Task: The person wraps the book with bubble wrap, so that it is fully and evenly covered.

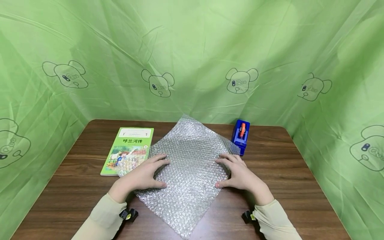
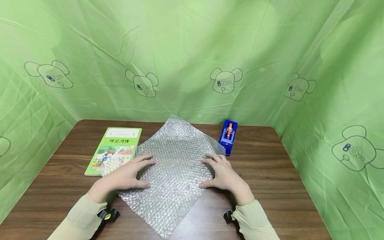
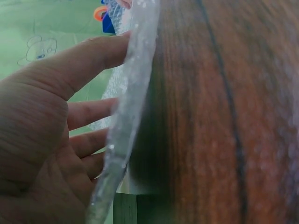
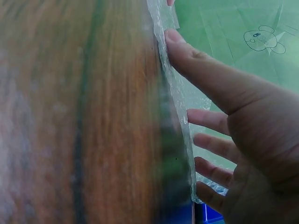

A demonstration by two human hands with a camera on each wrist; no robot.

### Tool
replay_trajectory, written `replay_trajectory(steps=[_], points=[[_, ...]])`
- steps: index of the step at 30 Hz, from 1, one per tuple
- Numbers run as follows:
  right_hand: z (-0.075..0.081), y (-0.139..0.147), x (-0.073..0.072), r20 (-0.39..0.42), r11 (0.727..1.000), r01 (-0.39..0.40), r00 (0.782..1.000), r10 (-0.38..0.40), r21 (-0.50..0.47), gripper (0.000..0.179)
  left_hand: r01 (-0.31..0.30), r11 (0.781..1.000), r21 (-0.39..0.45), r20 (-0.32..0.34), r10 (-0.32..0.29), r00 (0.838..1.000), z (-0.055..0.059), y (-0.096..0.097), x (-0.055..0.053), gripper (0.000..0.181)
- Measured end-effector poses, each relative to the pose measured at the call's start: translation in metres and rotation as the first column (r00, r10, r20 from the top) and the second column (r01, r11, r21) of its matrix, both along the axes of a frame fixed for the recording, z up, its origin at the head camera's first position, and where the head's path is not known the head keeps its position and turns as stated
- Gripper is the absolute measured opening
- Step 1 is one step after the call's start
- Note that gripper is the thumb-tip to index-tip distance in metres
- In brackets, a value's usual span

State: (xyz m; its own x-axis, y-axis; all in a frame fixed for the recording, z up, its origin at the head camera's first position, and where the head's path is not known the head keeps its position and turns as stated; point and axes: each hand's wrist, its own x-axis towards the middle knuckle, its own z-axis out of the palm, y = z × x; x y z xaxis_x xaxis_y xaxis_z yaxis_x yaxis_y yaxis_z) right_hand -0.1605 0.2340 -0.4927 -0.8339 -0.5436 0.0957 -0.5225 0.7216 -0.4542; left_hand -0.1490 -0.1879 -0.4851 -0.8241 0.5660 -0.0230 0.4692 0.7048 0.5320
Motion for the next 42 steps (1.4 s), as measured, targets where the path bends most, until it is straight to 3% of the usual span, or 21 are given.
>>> replay_trajectory(steps=[12, 17, 22, 26, 31, 36, 42], points=[[0.001, 0.0, -0.002, 0.043, 0.999, 0.021, 0.999, -0.022, 0.035, 0.093, 0.0, 1.0, 0.03, 0.0, 0.0, 1.0, 0.0, -0.005, -0.004, 0.086], [0.002, -0.002, -0.002, 0.037, 0.999, 0.016, 0.999, -0.018, 0.042, 0.101, -0.044, 0.996, 0.08, -0.021, 0.046, 0.999, 0.005, -0.015, -0.007, 0.079], [0.002, -0.003, -0.001, 0.02, 0.998, 0.003, 1.0, -0.004, 0.056, 0.103, -0.112, 0.982, 0.155, -0.102, 0.128, 0.986, 0.014, -0.033, -0.012, 0.074], [0.002, -0.003, 0.0, 0.025, 0.998, 0.006, 1.0, -0.007, 0.062, 0.101, -0.218, 0.953, 0.21, -0.098, 0.242, 0.965, 0.027, -0.053, -0.016, 0.074], [0.002, -0.001, 0.001, 0.046, 0.998, 0.013, 0.999, -0.016, 0.059, 0.101, -0.351, 0.91, 0.222, -0.089, 0.377, 0.922, 0.041, -0.082, -0.017, 0.084], [0.0, -0.001, 0.002, 0.06, 0.999, 0.016, 0.998, -0.019, 0.052, 0.101, -0.422, 0.871, 0.25, -0.129, 0.462, 0.877, 0.039, -0.109, -0.018, 0.086], [0.001, -0.001, 0.002, 0.064, 0.999, 0.022, 0.998, -0.025, 0.047, 0.101, -0.505, 0.835, 0.217, -0.146, 0.539, 0.829, 0.03, -0.13, -0.02, 0.085]])
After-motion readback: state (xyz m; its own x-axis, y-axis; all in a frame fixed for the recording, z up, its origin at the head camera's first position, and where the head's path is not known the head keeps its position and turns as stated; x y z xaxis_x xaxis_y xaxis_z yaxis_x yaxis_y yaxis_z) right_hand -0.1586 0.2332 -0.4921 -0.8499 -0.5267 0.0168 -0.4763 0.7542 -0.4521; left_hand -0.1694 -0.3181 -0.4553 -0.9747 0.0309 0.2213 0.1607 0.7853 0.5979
